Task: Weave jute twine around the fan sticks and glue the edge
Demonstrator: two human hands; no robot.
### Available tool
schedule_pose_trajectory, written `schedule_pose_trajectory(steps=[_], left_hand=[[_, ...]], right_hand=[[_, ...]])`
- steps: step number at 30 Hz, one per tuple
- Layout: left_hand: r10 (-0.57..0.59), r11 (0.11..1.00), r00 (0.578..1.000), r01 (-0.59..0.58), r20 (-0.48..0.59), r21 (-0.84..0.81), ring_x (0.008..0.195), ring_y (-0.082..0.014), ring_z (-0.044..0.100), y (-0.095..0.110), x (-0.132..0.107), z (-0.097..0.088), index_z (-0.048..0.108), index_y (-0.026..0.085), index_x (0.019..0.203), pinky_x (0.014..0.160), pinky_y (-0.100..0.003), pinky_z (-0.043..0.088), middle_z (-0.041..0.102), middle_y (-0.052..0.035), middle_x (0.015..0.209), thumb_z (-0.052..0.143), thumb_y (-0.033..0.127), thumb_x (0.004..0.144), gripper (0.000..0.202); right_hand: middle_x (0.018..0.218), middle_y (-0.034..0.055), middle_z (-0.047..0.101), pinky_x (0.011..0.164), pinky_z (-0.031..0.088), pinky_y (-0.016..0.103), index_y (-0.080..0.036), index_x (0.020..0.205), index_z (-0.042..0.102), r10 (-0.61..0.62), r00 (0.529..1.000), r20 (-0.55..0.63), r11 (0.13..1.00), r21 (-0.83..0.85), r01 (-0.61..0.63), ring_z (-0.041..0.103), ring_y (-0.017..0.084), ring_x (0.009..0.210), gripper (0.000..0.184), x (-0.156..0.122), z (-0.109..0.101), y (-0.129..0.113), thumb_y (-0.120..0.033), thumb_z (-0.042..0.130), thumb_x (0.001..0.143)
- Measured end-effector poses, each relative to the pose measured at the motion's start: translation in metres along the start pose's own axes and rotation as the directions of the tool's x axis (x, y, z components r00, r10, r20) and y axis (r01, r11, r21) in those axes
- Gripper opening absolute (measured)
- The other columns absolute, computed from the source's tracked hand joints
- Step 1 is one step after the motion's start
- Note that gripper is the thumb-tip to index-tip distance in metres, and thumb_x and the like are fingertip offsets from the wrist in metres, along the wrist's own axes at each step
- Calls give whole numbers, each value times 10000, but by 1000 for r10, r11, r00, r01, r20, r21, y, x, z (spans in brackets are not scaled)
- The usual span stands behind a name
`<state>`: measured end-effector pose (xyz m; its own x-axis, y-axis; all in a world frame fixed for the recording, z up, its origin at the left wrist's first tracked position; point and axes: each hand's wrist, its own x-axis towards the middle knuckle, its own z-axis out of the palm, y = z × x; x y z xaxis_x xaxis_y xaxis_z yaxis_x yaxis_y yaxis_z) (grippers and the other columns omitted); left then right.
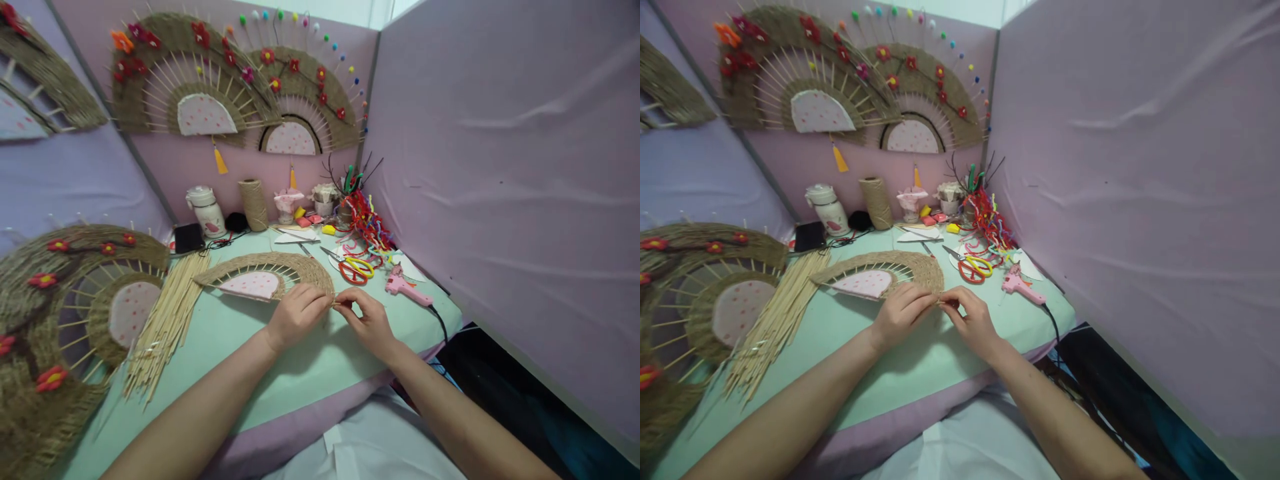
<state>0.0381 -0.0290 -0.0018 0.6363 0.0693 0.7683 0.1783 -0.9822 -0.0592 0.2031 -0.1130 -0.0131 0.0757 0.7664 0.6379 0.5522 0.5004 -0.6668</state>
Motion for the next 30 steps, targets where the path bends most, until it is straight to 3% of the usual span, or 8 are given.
schedule_pose_trajectory(steps=[11, 20, 30], left_hand=[[-28, 996, 1000, 28, 1, -80, 800, -171, 565, -2, -2, 3, 593, 157, 1003, 721, -325, 474, 653, -74, 851, 516, 147, 864, 159], [16, 996, 1000, -18, -20, -85, 809, -172, 555, -3, -2, 3, 569, 141, 998, 730, -324, 488, 649, -80, 845, 571, 109, 818, 183], [31, 997, 999, -33, -21, -66, 810, -168, 568, -1, 0, 3, 574, 168, 970, 725, -319, 493, 649, -62, 838, 566, 130, 824, 151]], right_hand=[[856, 33, 614, 704, 481, 312, -227, 923, 590, -61, 997, -49, 996, 57, 63, 571, 162, 790, 106, 1, 7, 8, -157, 536, 865], [851, 39, 622, 733, 473, 335, -230, 936, 627, -98, 994, -49, 994, 42, 100, 578, 174, 828, 143, 1, 5, 11, -150, 529, 870], [892, 47, 514, 750, 454, 336, -218, 884, 591, -97, 993, -60, 995, 14, 98, 529, 174, 860, 123, 1, 8, 11, -141, 495, 881]])
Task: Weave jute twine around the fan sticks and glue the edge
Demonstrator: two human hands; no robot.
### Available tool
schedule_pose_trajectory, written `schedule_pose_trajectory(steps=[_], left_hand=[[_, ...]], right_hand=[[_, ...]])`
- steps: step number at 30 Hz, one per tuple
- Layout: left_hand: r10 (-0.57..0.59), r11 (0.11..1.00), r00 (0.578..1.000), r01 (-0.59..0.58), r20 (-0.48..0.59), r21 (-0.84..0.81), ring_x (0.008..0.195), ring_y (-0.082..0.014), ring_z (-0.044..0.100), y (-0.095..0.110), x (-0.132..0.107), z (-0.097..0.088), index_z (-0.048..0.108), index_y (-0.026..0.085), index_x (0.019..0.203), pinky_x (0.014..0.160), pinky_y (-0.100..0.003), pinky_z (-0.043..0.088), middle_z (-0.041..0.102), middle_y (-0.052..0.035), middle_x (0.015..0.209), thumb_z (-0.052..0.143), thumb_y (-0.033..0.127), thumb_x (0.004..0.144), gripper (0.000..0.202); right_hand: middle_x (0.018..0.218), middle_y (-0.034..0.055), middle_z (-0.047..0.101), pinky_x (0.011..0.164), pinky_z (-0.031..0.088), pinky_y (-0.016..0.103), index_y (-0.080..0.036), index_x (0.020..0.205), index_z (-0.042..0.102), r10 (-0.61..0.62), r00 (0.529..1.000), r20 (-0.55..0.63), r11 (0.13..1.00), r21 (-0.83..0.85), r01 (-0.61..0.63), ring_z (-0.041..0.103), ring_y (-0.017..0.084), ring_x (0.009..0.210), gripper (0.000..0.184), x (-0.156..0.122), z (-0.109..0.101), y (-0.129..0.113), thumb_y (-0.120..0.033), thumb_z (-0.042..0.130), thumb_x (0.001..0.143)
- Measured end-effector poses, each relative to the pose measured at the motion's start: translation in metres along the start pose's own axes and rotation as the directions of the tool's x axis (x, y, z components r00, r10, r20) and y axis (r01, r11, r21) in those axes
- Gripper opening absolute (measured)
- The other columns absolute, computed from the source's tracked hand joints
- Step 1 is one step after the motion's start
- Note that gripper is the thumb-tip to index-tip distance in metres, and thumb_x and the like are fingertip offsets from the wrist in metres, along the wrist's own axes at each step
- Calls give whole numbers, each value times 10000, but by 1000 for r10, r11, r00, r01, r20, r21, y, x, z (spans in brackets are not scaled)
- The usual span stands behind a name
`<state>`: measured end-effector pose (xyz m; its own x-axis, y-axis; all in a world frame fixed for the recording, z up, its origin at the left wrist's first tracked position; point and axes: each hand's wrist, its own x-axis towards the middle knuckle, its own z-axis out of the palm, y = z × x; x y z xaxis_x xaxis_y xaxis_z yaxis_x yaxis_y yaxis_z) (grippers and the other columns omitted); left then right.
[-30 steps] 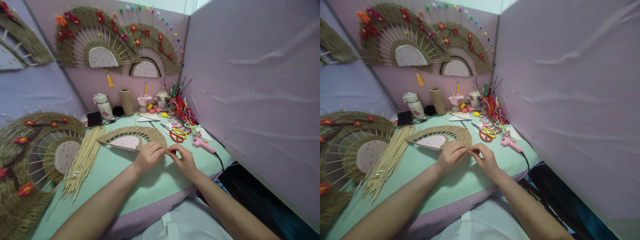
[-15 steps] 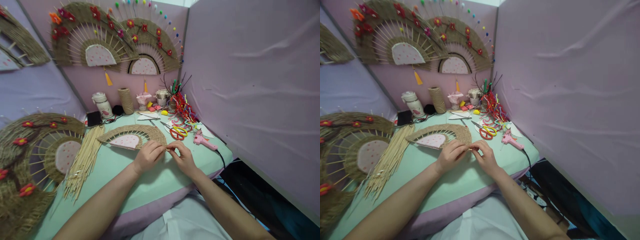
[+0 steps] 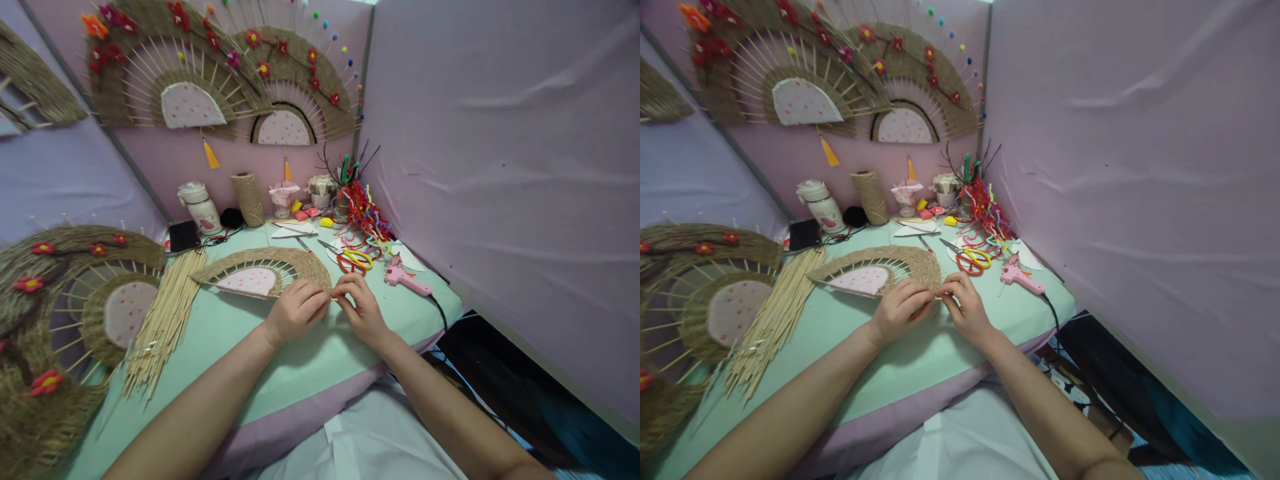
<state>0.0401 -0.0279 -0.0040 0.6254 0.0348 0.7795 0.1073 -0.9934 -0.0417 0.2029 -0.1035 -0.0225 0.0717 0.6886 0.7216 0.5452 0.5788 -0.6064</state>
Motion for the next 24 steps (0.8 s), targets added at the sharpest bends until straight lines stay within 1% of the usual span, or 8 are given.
schedule_pose_trajectory(steps=[4, 9, 16, 24], left_hand=[[10, 1000, 1000, -10, 3, 16, 803, -173, 572, -1, -2, 1, 573, 168, 979, 713, -322, 494, 655, -62, 838, 581, 150, 821, 159], [44, 998, 999, -42, -25, 51, 813, -170, 578, -2, -2, 1, 563, 166, 984, 721, -314, 492, 663, -61, 849, 581, 132, 820, 169], [72, 995, 997, -69, -39, 70, 786, -166, 563, -1, -1, -2, 564, 159, 976, 704, -303, 478, 671, -67, 828, 587, 107, 812, 173], [75, 996, 997, -74, -17, 54, 795, -172, 552, 0, -1, -3, 578, 169, 1009, 701, -313, 474, 681, -72, 862, 560, 112, 834, 185]], right_hand=[[895, 47, 516, 759, 450, 343, -221, 894, 568, -5, 1000, -11, 1000, -9, 5, 523, 180, 868, 130, -1, 3, 0, -144, 464, 893], [876, 44, 521, 753, 451, 341, -219, 884, 561, -7, 1000, -25, 1000, 0, 7, 523, 178, 858, 125, -2, 6, 1, -145, 460, 895], [918, 54, 518, 710, 470, 312, -226, 972, 600, 15, 1000, -25, 1000, 15, -15, 529, 174, 855, 147, -3, 5, 2, -164, 505, 879], [882, 48, 517, 720, 479, 329, -236, 956, 624, -10, 999, -42, 1000, 12, 10, 536, 171, 832, 165, -2, 4, 0, -157, 498, 884]])
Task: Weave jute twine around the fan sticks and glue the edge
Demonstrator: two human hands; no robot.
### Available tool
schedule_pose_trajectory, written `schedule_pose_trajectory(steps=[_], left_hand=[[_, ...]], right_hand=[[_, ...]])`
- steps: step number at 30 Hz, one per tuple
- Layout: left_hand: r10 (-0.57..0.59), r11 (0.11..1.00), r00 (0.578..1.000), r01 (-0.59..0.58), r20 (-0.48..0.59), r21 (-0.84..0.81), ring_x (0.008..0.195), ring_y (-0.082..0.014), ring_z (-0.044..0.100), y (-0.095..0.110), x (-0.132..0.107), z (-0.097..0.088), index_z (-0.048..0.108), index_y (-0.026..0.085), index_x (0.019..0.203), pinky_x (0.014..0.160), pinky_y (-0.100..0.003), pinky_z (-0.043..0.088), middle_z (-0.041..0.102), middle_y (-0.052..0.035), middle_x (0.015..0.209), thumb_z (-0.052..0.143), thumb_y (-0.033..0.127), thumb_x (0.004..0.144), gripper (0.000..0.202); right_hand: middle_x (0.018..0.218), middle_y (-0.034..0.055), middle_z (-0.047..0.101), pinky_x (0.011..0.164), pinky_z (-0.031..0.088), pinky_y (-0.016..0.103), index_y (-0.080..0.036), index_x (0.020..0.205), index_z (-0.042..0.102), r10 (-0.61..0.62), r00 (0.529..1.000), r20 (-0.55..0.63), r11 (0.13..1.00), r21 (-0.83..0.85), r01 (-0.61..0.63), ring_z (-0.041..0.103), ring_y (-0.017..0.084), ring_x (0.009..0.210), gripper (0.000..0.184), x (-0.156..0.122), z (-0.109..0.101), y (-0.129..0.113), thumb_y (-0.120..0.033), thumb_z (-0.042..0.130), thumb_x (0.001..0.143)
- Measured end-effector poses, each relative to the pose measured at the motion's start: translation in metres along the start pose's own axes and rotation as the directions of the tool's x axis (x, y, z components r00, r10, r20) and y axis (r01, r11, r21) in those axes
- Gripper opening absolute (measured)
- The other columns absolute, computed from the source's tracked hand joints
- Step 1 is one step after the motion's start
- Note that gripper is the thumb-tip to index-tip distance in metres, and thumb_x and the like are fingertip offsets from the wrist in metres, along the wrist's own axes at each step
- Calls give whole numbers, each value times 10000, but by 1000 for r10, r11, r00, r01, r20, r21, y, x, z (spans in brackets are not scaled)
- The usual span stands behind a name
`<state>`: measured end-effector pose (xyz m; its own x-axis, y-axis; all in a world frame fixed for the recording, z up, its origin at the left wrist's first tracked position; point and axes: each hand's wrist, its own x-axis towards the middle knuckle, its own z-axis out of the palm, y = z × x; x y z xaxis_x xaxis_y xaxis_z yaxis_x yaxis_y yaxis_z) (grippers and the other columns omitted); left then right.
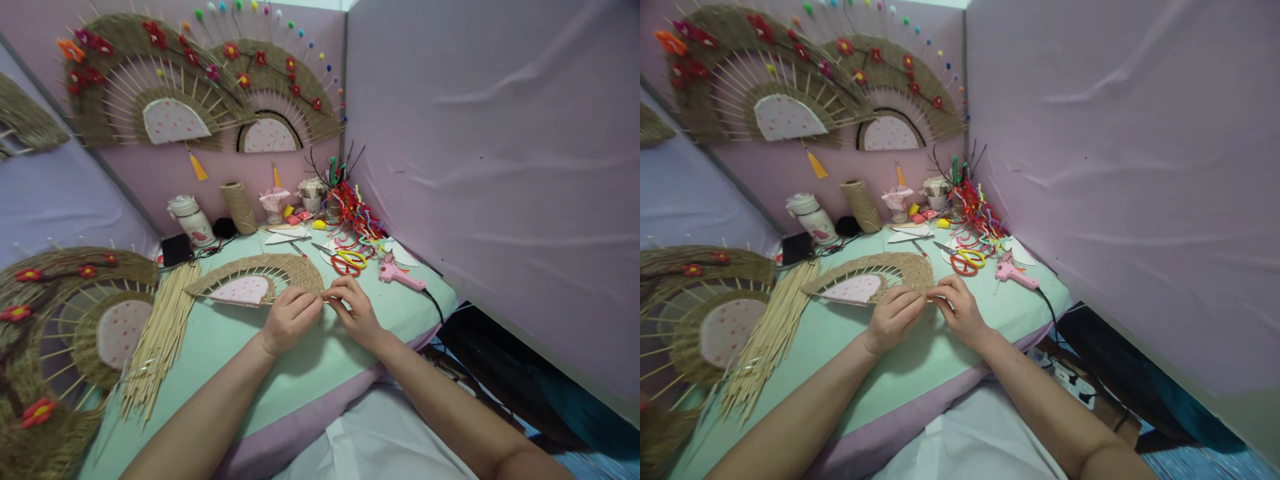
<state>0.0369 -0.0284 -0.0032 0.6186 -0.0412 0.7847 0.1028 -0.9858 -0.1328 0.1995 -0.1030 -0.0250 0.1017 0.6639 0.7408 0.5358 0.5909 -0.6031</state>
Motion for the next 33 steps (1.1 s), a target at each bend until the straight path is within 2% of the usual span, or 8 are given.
schedule_pose_trajectory(steps=[6, 10, 17, 24, 33], left_hand=[[-22, 1000, 1000, 22, 10, 19, 828, -183, 561, 0, -1, 2, 584, 175, 1016, 720, -324, 480, 671, -76, 885, 571, 116, 829, 197], [-47, 998, 999, 46, 16, 44, 871, -192, 574, -4, -2, 3, 590, 185, 1038, 753, -332, 477, 664, -72, 910, 613, 180, 814, 225], [14, 999, 995, -10, 103, -34, 901, -178, 580, -12, -10, 4, 549, 176, 1166, 762, -323, 490, 662, -87, 956, 524, 135, 871, 299], [5, 995, 996, 4, 93, -96, 927, -185, 573, -12, -13, 6, 527, 159, 1197, 782, -334, 493, 654, -102, 991, 539, 114, 858, 342], [-24, 999, 997, 28, 75, -41, 851, -169, 564, -9, -8, 6, 550, 177, 1179, 732, -306, 475, 650, -73, 907, 554, 132, 853, 329]], right_hand=[[892, 51, 523, 753, 470, 341, -227, 919, 593, -18, 1000, 15, 999, -34, 19, 530, 180, 875, 148, -1, 1, 3, -140, 476, 889], [900, 53, 520, 753, 465, 338, -220, 917, 564, -16, 1000, -1, 999, -37, 16, 526, 181, 881, 146, -3, 2, 7, -125, 456, 892], [899, 53, 514, 752, 462, 346, -220, 914, 563, 6, 1000, -12, 999, -47, -7, 527, 182, 877, 141, -7, 3, 10, -133, 454, 894], [901, 50, 522, 672, 469, 315, -226, 967, 573, 41, 999, -25, 999, -23, -41, 529, 172, 815, 124, -12, 3, 10, -170, 514, 872], [866, 42, 522, 623, 450, 290, -215, 880, 565, 56, 998, -40, 998, -20, -57, 517, 160, 783, 59, -15, 2, 8, -168, 561, 843]])
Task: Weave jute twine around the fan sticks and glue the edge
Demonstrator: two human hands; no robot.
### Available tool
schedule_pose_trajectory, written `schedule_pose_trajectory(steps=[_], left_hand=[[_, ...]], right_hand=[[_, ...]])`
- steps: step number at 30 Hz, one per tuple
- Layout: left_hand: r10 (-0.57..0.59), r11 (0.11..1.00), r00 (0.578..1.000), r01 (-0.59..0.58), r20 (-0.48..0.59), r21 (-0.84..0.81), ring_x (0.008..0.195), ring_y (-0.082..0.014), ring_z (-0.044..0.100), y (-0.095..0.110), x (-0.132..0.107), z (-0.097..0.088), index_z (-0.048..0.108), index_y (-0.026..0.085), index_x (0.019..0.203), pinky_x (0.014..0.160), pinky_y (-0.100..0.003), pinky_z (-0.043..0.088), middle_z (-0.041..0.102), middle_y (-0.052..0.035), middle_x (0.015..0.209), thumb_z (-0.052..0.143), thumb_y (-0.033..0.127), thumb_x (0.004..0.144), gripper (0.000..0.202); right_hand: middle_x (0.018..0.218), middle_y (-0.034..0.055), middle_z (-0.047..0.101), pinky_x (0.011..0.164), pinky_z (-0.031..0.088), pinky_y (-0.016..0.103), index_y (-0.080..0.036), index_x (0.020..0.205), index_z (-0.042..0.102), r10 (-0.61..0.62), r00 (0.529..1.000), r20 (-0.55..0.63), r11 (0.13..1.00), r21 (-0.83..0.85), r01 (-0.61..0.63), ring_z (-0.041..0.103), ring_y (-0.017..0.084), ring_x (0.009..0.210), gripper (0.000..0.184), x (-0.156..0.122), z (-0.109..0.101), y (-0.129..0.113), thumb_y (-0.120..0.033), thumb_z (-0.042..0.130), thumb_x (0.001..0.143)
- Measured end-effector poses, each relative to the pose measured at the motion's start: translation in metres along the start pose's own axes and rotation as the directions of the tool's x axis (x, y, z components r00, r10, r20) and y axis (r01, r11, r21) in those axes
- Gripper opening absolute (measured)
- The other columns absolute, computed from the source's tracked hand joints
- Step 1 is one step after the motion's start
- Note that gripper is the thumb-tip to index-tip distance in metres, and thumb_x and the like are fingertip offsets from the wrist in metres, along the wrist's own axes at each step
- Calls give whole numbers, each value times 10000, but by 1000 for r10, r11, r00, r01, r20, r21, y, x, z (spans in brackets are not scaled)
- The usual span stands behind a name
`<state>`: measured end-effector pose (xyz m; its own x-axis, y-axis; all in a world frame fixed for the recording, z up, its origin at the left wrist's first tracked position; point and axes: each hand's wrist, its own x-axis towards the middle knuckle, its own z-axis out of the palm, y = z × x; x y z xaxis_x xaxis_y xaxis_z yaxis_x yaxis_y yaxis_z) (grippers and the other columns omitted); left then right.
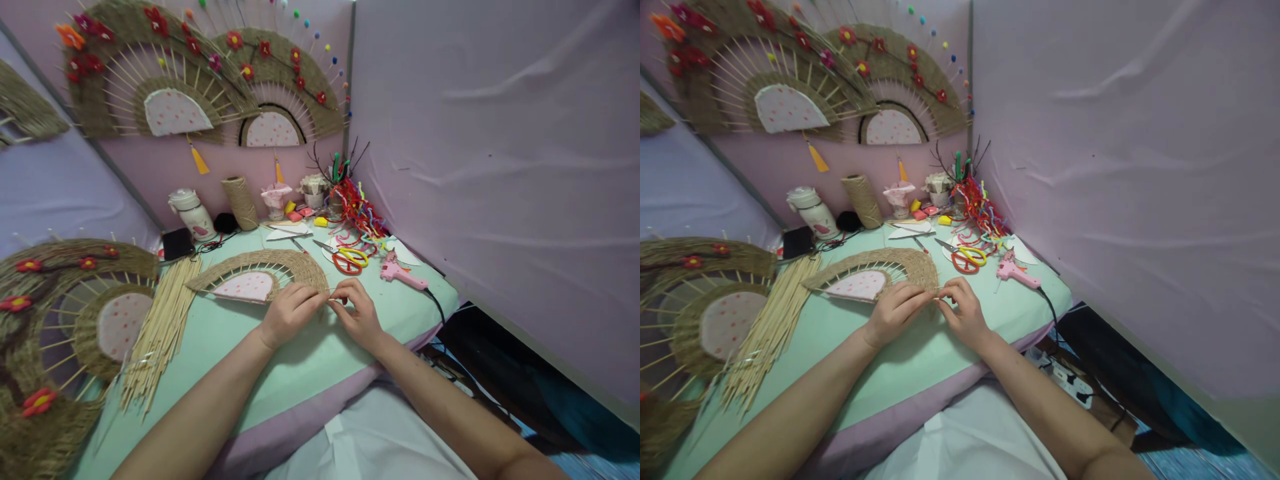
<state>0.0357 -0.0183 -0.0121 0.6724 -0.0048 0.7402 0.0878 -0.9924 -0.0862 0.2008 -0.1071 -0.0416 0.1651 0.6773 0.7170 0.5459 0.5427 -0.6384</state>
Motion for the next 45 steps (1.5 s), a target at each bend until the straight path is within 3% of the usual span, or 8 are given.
schedule_pose_trajectory(steps=[14, 21, 25, 29, 32, 36, 40, 45], left_hand=[[-66, 998, 998, 66, -9, -4, 804, -160, 576, 4, 1, -1, 608, 204, 1088, 700, -301, 462, 660, -60, 851, 516, 146, 868, 246], [-27, 1000, 999, 27, -19, 14, 826, -167, 566, 3, 2, 0, 606, 181, 1078, 709, -302, 458, 663, -63, 863, 533, 107, 849, 252], [-33, 999, 999, 33, -13, 20, 820, -164, 564, 3, 2, 2, 618, 185, 1030, 703, -297, 446, 659, -64, 882, 519, 122, 860, 207], [-91, 996, 995, 90, 39, 20, 775, -148, 550, 7, 3, 1, 648, 188, 953, 682, -278, 419, 649, -53, 864, 502, 165, 878, 166], [-244, 968, 960, 249, 135, -22, 722, -132, 532, 10, 5, 0, 662, 192, 885, 666, -263, 400, 637, -30, 806, 472, 249, 903, 200], [-382, 912, 892, 407, 243, -60, 695, -123, 508, 11, 4, 1, 658, 194, 870, 661, -253, 379, 609, -6, 745, 465, 332, 903, 239], [-270, 958, 944, 284, 192, -49, 735, -133, 498, 8, -2, 6, 649, 215, 963, 691, -271, 360, 602, -17, 792, 479, 302, 903, 200], [-53, 998, 989, 46, 141, 51, 769, -141, 479, 4, -7, 9, 614, 286, 1095, 687, -283, 324, 589, -15, 862, 504, 199, 890, 249]], right_hand=[[852, 49, 557, 699, 478, 339, -223, 858, 586, -63, 997, 44, 997, -31, 64, 554, 185, 817, 68, -2, -3, -5, -179, 587, 807], [847, 60, 577, 723, 456, 342, -206, 906, 557, -49, 978, 204, 946, -305, 111, 548, 194, 802, 67, 13, -64, 7, -210, 544, 840], [948, 116, 576, 793, 424, 386, -160, 981, 550, 205, 974, 93, 721, -688, -86, 537, 251, 894, 195, 22, -112, 40, -290, 550, 834], [1010, 156, 572, 764, 400, 378, -137, 1052, 565, 497, 867, 26, 392, -898, -198, 528, 313, 965, 397, 19, -132, 62, -400, 639, 763], [1063, 154, 574, 730, 386, 361, -170, 1111, 555, 609, 793, -11, 299, -923, -242, 527, 328, 1013, 429, 18, -131, 70, -449, 598, 788], [1091, 146, 598, 722, 381, 338, -162, 1136, 540, 667, 745, 4, 347, -887, -306, 553, 293, 1016, 374, 17, -131, 77, -394, 522, 843], [1072, 140, 619, 768, 390, 352, -153, 1093, 564, 637, 768, 68, 446, -845, -295, 559, 290, 1015, 337, 9, -134, 69, -372, 497, 846], [1037, 113, 629, 833, 415, 373, -167, 1059, 577, 516, 822, 240, 742, -605, -289, 567, 259, 970, 328, -4, -131, 32, -389, 496, 832]])
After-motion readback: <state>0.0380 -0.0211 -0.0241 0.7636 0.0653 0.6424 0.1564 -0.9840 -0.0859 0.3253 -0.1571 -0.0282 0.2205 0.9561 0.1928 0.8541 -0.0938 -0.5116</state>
